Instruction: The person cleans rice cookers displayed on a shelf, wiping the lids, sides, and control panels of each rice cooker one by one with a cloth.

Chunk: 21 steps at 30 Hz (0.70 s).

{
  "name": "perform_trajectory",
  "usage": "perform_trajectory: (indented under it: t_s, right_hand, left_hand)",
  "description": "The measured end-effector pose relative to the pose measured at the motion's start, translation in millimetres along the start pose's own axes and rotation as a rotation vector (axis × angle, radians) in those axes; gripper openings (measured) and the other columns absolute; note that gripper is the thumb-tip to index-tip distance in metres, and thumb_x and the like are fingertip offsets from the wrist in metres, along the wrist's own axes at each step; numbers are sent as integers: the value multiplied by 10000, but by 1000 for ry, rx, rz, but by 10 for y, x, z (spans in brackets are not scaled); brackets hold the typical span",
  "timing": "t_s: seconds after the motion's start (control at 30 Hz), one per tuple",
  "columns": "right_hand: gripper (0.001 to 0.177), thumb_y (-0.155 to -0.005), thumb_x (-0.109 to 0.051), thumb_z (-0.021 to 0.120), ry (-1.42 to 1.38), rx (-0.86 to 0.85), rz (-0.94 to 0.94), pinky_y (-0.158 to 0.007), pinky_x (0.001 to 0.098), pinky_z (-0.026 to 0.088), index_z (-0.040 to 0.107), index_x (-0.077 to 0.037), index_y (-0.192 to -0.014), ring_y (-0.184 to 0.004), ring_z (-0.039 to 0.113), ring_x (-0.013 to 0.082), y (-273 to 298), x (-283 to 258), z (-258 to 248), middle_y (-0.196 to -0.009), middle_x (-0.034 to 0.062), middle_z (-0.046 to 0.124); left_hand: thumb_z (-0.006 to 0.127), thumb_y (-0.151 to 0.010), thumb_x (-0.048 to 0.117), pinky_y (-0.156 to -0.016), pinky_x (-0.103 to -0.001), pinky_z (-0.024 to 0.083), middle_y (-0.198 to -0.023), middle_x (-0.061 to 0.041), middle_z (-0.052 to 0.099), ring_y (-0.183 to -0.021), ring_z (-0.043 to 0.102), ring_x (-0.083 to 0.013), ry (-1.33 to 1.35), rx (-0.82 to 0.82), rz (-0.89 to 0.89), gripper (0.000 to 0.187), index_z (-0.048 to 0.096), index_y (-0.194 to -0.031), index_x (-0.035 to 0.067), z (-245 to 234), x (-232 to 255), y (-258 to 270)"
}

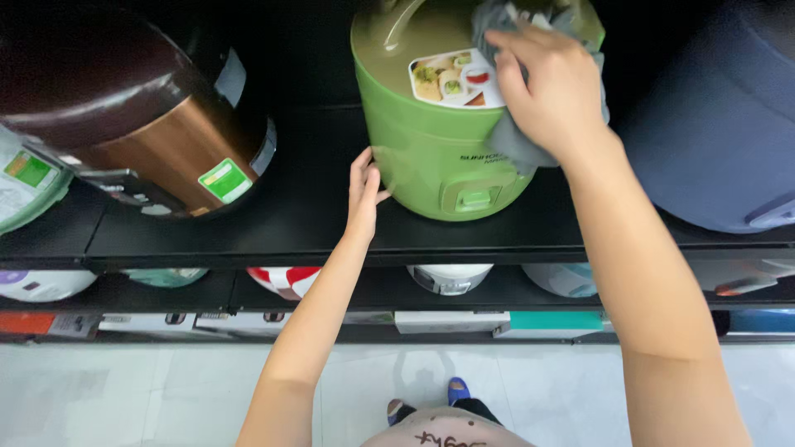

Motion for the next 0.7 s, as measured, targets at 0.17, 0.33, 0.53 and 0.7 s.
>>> perform_trajectory:
  t_s: [0.17,0.33,0.53,0.7]
  right_hand:
    - [292,-1064,-185,580,167,-118,-6,-897,499,520,730,-4,-1236,-1012,675,424,-271,-202,328,-1184,240,708]
    - [415,-1046,-290,703,273,-63,-44,-1036,505,481,674,15,-1325,-1126,656,400,-274,-765,533,-1206,261,670]
    - [403,-962,-136,704,214,41,-118,-1143,514,429,625,-14,-1337,-1343,564,375,-69,-1192,428,-1393,221,624]
    - [379,-971,-56,655,149,-29,-125,-1160,496,387,660,-90,-1348,-1368,592,312,110,-989,234,-1375,164,659]
  left_hand:
    - [456,-1031,508,-1077,-526,489,-1631,-219,282,-1478,379,-345,-55,-15,3,735,186,-1607,140,-41,-265,-124]
    - [532,-1145,342,-1312,-524,194,-1776,-209,64,-1655,83,-356,-174,-88,213,730,77,-1689,166,10,-284,-143]
    - [638,-1035,118,-1271,-509,294,-1738,-125,-59,-1611,83,-316,75,-216,194,944,-75,-1645,218,201,-37,-59]
    - [628,-1009,26,-1266,-508,320,-1756,-120,18,-1594,205,-308,79,-205,168,939,-13,-1667,219,191,32,-12]
Point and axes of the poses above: each hand's wrist, its own y-axis away from the middle knuckle, its own z-axis out of the palm, x = y × z, the point moved 8 cm from there along -y, towards the middle knuckle
